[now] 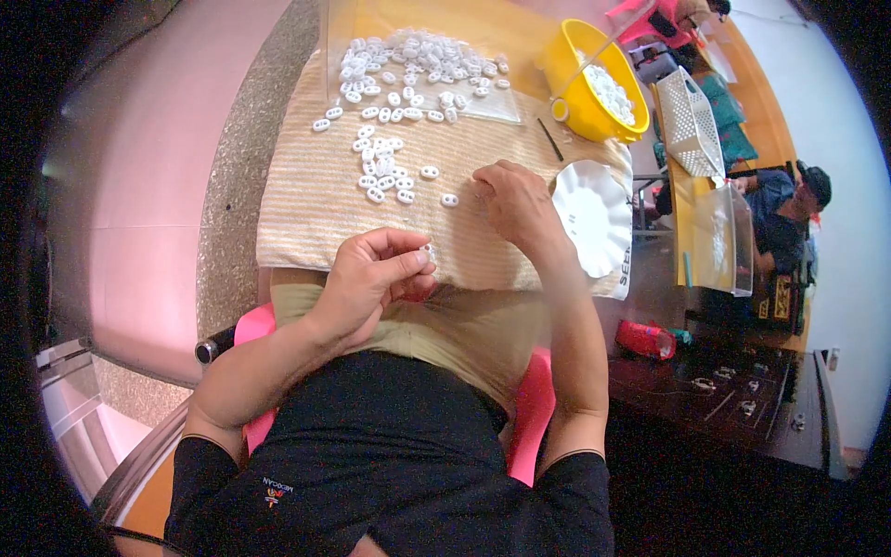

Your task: Inspecting and sorting small white plastic components at a workbench.

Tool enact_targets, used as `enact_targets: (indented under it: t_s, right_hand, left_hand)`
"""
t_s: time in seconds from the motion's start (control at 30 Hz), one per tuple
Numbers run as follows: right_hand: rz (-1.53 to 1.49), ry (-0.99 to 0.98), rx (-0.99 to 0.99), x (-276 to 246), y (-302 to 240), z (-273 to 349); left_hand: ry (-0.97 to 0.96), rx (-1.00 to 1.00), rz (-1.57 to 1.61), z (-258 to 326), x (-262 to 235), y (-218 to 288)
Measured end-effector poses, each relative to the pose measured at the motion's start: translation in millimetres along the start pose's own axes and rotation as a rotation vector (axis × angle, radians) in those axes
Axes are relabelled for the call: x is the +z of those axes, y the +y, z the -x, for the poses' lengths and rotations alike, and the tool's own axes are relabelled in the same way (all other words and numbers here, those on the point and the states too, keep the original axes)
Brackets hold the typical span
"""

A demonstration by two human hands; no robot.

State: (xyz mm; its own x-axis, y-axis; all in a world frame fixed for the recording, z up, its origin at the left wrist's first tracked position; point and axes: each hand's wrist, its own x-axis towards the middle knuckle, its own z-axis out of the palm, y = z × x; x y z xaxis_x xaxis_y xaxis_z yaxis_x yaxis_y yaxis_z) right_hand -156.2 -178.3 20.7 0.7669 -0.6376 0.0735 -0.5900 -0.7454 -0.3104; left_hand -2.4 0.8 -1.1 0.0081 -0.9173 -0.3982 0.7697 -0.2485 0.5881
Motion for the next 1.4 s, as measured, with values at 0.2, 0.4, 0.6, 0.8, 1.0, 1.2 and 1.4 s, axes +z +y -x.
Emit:
enact_targets:
  t_s: [0.2, 0.4, 0.6, 0.8, 1.0, 1.2, 1.4]
  right_hand:
    - [-0.011, 0.001, -0.02, 4, -3, 5]
    - [-0.04, -0.014, 0.026, 2, -7, 10]
    - [-0.224, 0.045, 0.044, 7, -9, 30]
    - [-0.704, -0.068, 0.112, 3, -17, 45]
    - [-1.144, -0.22, 0.25, 18, -14, 54]
    - [-1.286, -0.252, 0.352, 19, -25, 53]
    - [-1.398, -0.223, 0.354, 18, -31, 53]
  left_hand:
    - [-0.002, -0.003, -0.007, -1, -1, -1]
    - [0.018, 0.008, -0.018, -3, -3, -2]
    - [0.03, -0.011, 0.007, -4, -2, -1]
    - [0.042, -0.025, -0.004, -6, -4, -1]
    - [0.04, -0.021, -0.015, -7, -3, 0]
    - [0.044, -0.036, 0.001, -7, -4, -1]
    - [0.03, -0.025, 0.002, -7, -4, 0]
